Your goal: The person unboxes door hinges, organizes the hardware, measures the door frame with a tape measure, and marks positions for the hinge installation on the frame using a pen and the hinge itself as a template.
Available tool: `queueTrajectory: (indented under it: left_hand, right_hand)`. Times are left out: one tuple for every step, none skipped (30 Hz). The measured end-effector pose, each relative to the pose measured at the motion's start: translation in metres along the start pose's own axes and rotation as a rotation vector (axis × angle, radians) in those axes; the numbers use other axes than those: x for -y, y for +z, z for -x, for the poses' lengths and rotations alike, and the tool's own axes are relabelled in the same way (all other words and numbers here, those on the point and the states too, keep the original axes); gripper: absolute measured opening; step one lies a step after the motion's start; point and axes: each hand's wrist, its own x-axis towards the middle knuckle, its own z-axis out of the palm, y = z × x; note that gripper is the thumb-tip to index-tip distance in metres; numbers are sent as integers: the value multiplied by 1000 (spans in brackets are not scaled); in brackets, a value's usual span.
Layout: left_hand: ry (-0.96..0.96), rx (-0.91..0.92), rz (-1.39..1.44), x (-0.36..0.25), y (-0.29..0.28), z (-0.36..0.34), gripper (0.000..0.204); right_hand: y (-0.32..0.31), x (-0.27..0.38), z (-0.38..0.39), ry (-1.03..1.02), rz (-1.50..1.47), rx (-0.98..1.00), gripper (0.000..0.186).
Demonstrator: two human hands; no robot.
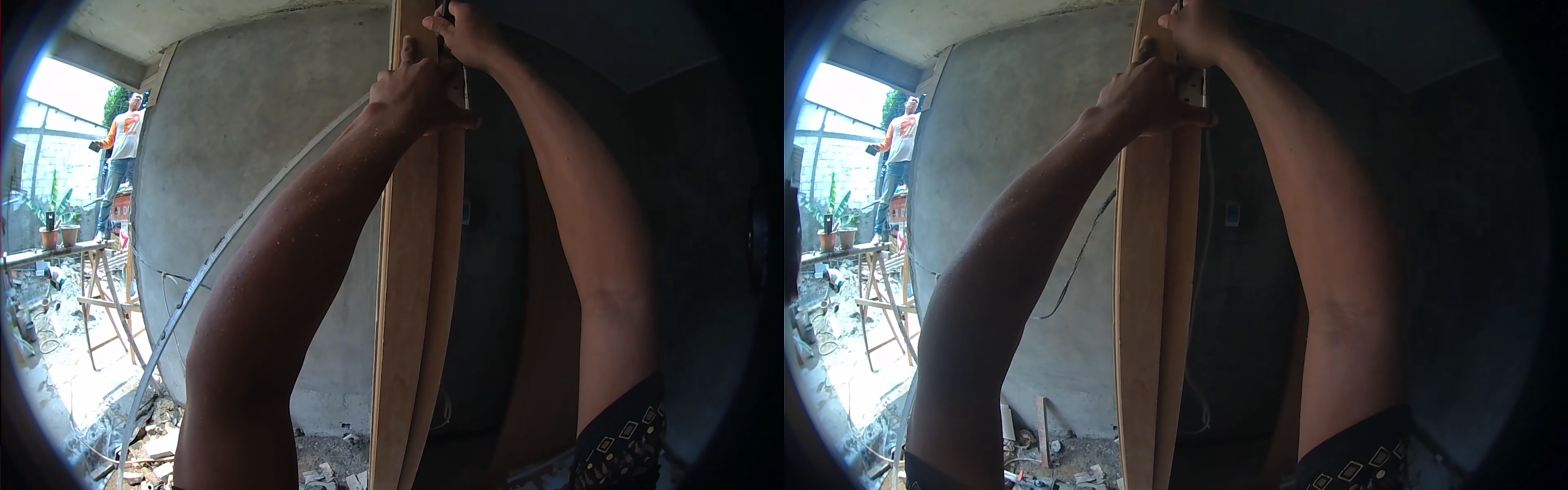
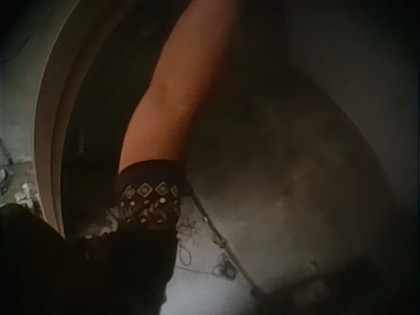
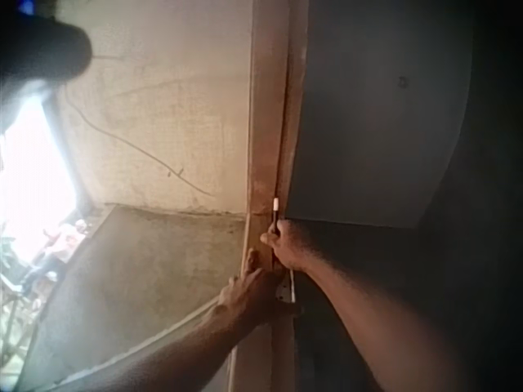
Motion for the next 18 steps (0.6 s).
queueTrajectory:
  left_hand:
    - [-4, -11, -15, 0, 2, 0, 91]
    - [-6, -16, -24, 1, 3, 0, 91]
    - [-8, -20, -32, 2, 4, -2, 91]
    - [-9, -23, -40, 1, 3, -1, 91]
    - [-11, -6, -26, 1, 3, -1, 91]
    - [-12, 12, -12, 1, 2, -1, 91]
    - [-15, 28, 3, 1, 1, -1, 91]
    - [-5, 17, 0, 2, 3, -2, 91]
    - [6, 7, -3, 2, 5, -3, 90]
    - [16, -4, -9, 4, 7, -3, 90]
    - [12, -30, -7, 6, 9, -2, 90]
    - [8, -55, -6, 9, 11, -2, 89]
    - [8, -86, -1, 8, 11, -2, 89]
    - [-2, -28, 3, 6, 10, -4, 88]
    - [-12, 29, 7, 4, 9, -8, 87]
    - [-26, 91, 9, 3, 7, -8, 87]
    - [-26, 97, 10, 3, 5, -7, 87]
    - [-25, 104, 12, 2, 4, -5, 88]
  right_hand:
    - [0, 0, 0, -3, 10, 8, 37]
    - [-1, 0, 0, -5, 20, 17, 37]
    - [-2, 1, 0, -7, 31, 26, 37]
    - [-2, 0, 1, -12, 45, 8, 38]
    - [-2, 0, 2, -17, 59, -10, 38]
    - [-1, 0, 3, -22, 74, -27, 38]
    - [-3, 0, 2, -16, 63, 2, 39]
    - [-7, 0, 0, -10, 53, 31, 39]
    - [-8, 0, -1, -3, 42, 60, 39]
    - [-9, 3, 1, -12, 40, 46, 39]
    - [-9, 4, 4, -21, 37, 33, 39]
    - [-7, 7, 7, -29, 35, 19, 39]
    - [-7, 3, 4, -23, 57, 11, 39]
    - [-6, -1, 0, -17, 80, 3, 39]
    - [-6, -4, -3, -12, 102, -5, 38]
    - [-6, -5, -4, -2, 77, 17, 38]
    - [-6, -6, -5, 7, 52, 39, 38]
    - [-6, -7, -6, 16, 27, 61, 37]
